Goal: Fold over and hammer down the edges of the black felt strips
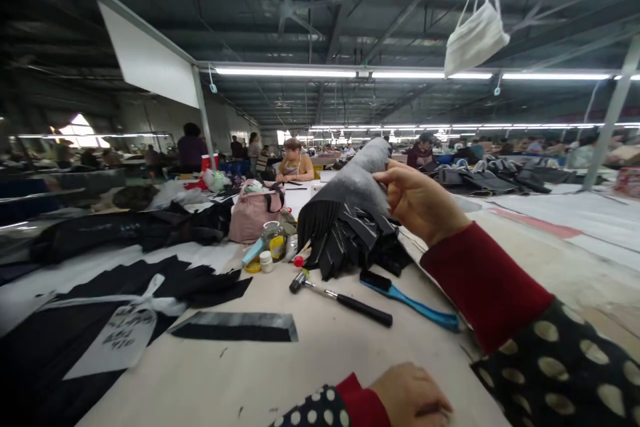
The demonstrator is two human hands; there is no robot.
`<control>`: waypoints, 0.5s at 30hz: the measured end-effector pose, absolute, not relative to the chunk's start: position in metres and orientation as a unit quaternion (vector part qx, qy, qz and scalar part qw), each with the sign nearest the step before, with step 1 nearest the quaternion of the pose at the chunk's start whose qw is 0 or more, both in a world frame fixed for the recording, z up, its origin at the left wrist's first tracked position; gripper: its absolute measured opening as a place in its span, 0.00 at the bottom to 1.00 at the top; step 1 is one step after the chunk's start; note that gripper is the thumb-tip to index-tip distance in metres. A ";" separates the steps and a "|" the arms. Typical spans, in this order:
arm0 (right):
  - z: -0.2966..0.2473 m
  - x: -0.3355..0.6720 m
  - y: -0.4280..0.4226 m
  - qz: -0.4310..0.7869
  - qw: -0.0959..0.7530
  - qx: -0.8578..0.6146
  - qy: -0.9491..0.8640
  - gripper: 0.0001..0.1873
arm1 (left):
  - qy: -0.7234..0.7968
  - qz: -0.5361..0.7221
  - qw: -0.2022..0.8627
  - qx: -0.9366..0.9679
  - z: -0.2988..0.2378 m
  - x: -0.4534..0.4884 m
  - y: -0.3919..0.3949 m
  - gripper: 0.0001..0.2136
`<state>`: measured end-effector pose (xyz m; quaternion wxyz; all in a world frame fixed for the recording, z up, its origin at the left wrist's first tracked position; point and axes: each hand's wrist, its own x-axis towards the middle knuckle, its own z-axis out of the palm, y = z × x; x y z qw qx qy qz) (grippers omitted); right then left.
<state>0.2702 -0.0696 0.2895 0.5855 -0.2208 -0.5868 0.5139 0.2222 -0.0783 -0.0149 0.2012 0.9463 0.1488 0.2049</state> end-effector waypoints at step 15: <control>0.214 0.262 -0.193 0.564 0.546 -0.308 -0.537 0.17 | 0.265 0.224 0.082 0.934 -0.014 0.109 -0.178 0.09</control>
